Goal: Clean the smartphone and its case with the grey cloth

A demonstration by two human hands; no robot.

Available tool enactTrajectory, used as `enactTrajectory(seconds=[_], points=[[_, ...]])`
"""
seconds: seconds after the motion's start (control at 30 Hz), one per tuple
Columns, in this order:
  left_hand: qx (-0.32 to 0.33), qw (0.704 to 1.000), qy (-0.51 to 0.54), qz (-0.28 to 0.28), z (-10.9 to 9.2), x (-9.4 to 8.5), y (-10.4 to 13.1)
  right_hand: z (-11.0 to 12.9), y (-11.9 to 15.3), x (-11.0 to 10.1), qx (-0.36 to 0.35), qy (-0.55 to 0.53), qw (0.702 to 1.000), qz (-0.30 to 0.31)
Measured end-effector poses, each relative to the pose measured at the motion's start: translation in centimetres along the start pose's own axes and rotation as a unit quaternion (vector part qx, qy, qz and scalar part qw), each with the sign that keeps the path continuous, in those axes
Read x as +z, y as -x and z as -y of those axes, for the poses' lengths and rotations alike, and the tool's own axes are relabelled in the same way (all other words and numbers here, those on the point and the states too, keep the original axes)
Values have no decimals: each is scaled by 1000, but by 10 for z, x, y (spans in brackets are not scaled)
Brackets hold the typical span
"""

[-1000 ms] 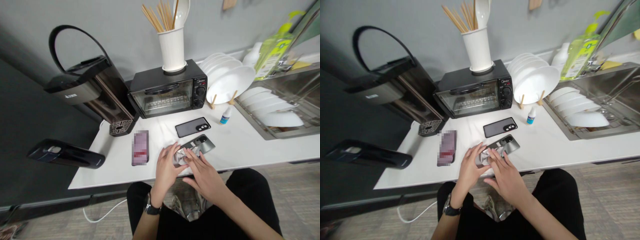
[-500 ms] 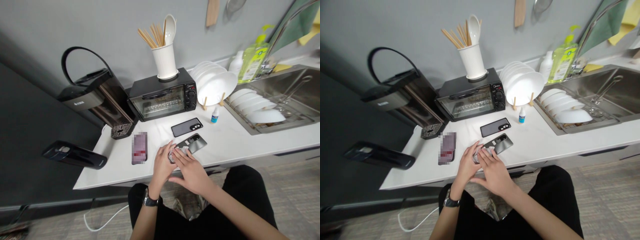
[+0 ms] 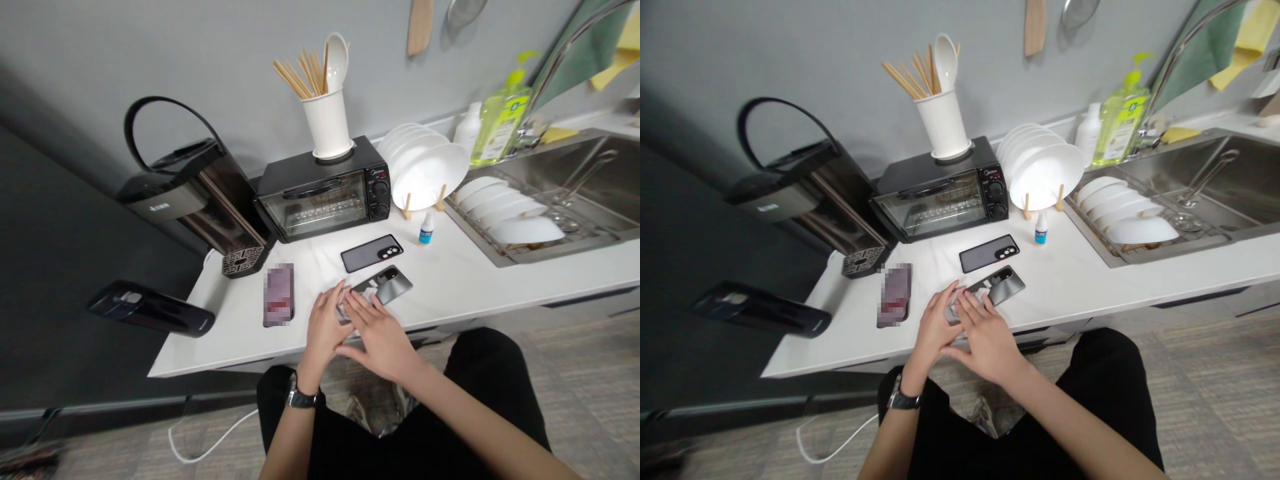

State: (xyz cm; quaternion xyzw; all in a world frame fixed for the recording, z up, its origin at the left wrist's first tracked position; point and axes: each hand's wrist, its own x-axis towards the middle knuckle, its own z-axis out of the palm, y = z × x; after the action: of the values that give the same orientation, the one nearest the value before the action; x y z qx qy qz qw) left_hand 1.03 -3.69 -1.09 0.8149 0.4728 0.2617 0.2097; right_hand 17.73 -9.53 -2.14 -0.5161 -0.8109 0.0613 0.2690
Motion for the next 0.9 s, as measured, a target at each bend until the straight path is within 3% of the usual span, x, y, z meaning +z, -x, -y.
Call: enactTrajectory(seconds=[0.1,0.27,0.33,0.43,0.53,0.63,0.77,0.83,0.9], points=[[9,1000,-4,4,-1,-1,1,-7,19,-7,-9,17,1000,3],[1,1000,10,1,-5,0,-1,-68,19,-26,115,115,985,-58],[1,1000,9,0,-5,0,-2,-65,6,-22,122,114,985,-52],[10,1000,6,0,-1,1,-2,-30,-8,-7,49,61,997,-7],[7,1000,11,-3,2,1,0,-6,-2,0,-20,19,1000,15],[4,1000,15,-3,2,1,1,-32,18,-11,-11,46,999,-1],[-2,1000,17,-4,0,2,-1,-85,19,-28,92,116,987,-60],[0,1000,18,-7,1,2,-1,-83,6,-25,100,111,987,-63],[6,1000,14,-8,3,3,-1,-59,-7,-14,64,77,994,-43]])
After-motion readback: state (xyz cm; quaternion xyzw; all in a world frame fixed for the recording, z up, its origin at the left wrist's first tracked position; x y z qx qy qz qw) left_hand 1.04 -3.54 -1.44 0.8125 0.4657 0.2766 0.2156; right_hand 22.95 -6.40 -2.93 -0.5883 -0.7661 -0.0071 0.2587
